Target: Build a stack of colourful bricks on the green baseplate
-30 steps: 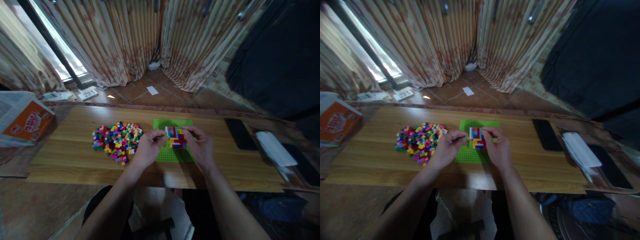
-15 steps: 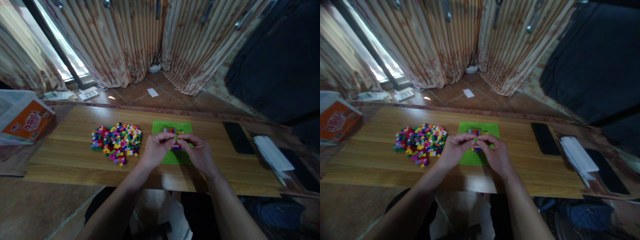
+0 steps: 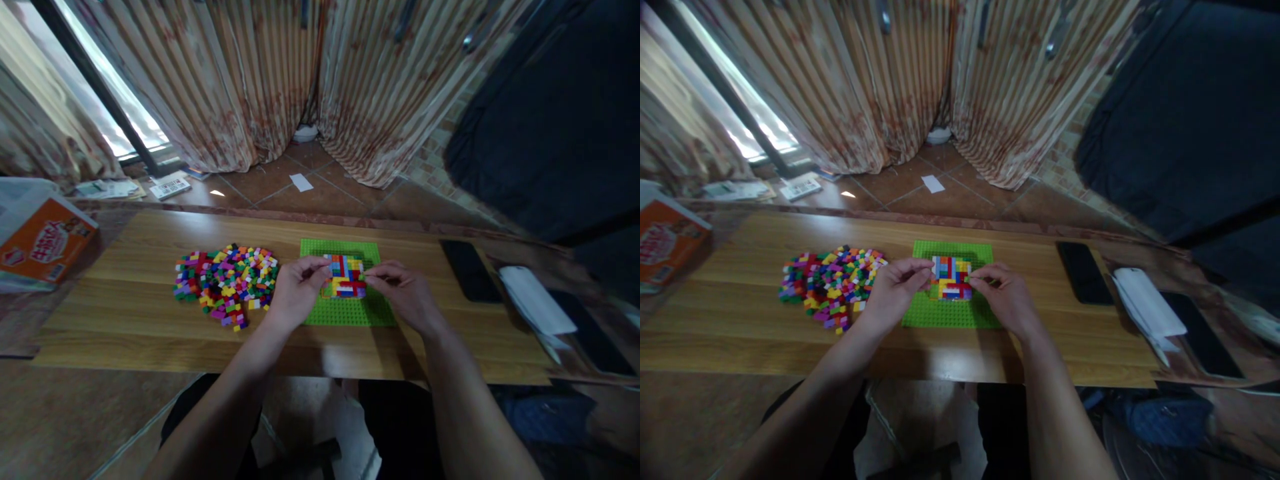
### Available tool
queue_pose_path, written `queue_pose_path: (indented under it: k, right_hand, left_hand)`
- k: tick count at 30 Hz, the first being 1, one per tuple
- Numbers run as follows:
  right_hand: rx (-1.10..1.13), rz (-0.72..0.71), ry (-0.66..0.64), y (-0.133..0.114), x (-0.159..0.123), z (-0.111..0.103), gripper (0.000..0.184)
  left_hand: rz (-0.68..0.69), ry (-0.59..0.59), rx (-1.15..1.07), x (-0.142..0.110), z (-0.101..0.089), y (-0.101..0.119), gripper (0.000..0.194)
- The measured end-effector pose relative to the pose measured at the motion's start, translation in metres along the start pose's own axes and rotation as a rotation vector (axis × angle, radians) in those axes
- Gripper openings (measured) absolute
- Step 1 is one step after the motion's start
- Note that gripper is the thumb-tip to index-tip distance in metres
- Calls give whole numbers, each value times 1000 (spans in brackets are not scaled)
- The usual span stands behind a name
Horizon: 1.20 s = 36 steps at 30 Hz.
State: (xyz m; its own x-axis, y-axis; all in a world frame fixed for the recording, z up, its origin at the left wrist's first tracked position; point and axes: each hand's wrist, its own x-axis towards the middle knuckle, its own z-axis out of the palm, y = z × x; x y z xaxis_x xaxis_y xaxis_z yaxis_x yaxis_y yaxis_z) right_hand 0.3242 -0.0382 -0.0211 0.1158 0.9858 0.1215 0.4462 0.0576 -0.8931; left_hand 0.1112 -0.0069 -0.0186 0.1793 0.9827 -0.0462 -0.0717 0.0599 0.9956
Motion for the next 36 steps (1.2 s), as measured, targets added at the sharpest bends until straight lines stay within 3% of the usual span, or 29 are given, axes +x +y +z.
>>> queue_pose_path:
  k: [10,17,31,36]
  right_hand:
    - [-15,29,-25,2,2,8,16]
    - [-22,37,-18,2,3,0,16]
    - [72,194,-28,-5,3,0,17]
    - [211,268,-18,-6,5,4,21]
  left_hand:
    - [-13,-9,20,-2,-1,0,16]
    - [6,-24,19,-1,-3,-1,17]
    - [38,-28,36,-2,-4,-1,15]
    - [40,-30,24,-2,-3,-1,15]
